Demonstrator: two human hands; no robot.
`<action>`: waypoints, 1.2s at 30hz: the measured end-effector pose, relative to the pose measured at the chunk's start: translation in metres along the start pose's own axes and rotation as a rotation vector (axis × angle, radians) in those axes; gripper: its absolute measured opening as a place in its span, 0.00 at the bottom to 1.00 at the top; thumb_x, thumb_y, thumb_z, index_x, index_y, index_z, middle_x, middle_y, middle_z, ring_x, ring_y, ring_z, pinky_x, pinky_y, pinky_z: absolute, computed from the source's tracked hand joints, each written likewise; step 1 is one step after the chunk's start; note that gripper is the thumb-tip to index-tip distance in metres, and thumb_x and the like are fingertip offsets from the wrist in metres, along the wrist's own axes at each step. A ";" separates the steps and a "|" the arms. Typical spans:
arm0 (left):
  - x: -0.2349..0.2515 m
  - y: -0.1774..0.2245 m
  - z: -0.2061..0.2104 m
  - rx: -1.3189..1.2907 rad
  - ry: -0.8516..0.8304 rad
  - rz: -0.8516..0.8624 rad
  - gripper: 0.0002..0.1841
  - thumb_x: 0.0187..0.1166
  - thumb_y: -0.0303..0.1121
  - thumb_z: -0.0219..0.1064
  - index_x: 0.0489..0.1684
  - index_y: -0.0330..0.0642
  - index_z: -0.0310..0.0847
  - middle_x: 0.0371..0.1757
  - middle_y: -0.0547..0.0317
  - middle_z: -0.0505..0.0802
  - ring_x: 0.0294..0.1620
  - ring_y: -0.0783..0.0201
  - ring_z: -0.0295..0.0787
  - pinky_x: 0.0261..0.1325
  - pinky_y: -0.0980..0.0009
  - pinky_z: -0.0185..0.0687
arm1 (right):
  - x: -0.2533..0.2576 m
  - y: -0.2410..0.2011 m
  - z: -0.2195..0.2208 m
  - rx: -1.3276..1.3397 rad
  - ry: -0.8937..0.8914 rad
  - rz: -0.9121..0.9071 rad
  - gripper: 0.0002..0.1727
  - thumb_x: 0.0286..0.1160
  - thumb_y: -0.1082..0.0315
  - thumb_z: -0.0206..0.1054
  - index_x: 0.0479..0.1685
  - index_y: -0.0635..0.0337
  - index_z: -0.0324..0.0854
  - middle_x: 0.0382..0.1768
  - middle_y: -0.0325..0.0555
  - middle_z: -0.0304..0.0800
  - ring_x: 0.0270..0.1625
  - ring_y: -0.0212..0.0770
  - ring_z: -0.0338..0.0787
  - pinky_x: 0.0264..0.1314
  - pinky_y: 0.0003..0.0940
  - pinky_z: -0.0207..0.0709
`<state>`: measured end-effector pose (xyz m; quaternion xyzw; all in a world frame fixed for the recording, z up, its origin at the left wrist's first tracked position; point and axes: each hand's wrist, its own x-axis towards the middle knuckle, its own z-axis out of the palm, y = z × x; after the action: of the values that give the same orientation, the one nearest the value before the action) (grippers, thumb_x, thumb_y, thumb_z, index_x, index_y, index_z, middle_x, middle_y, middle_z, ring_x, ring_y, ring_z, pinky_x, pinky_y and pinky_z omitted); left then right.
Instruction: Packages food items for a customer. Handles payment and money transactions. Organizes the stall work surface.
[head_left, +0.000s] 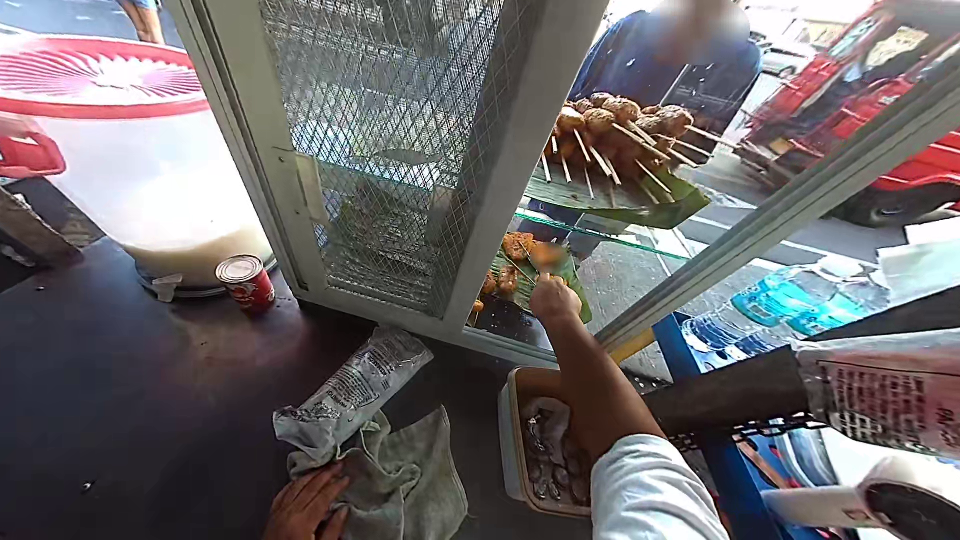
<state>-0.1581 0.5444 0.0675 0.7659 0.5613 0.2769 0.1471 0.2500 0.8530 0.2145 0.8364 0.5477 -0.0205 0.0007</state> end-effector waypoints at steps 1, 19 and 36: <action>0.000 0.000 0.000 0.001 0.002 0.000 0.18 0.81 0.42 0.64 0.58 0.43 0.93 0.69 0.48 0.91 0.72 0.42 0.85 0.74 0.38 0.70 | 0.004 -0.001 -0.001 -0.010 -0.010 0.007 0.24 0.86 0.67 0.55 0.80 0.64 0.70 0.67 0.67 0.83 0.61 0.67 0.90 0.53 0.65 0.84; -0.004 -0.007 0.013 0.059 0.148 0.017 0.23 0.83 0.50 0.54 0.53 0.50 0.94 0.66 0.58 0.93 0.69 0.53 0.88 0.73 0.47 0.74 | 0.012 0.003 0.018 -0.064 -0.050 -0.003 0.21 0.83 0.72 0.55 0.73 0.65 0.73 0.59 0.70 0.88 0.60 0.71 0.90 0.50 0.71 0.82; 0.000 -0.002 0.011 0.016 0.127 0.059 0.23 0.80 0.47 0.56 0.51 0.42 0.95 0.66 0.50 0.93 0.69 0.44 0.88 0.73 0.39 0.73 | -0.063 0.033 0.016 0.152 -0.062 0.018 0.37 0.81 0.60 0.63 0.87 0.69 0.59 0.70 0.73 0.80 0.68 0.70 0.85 0.63 0.66 0.79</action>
<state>-0.1534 0.5463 0.0577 0.7642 0.5488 0.3247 0.0969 0.2543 0.7817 0.2003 0.8380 0.5367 -0.0881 -0.0455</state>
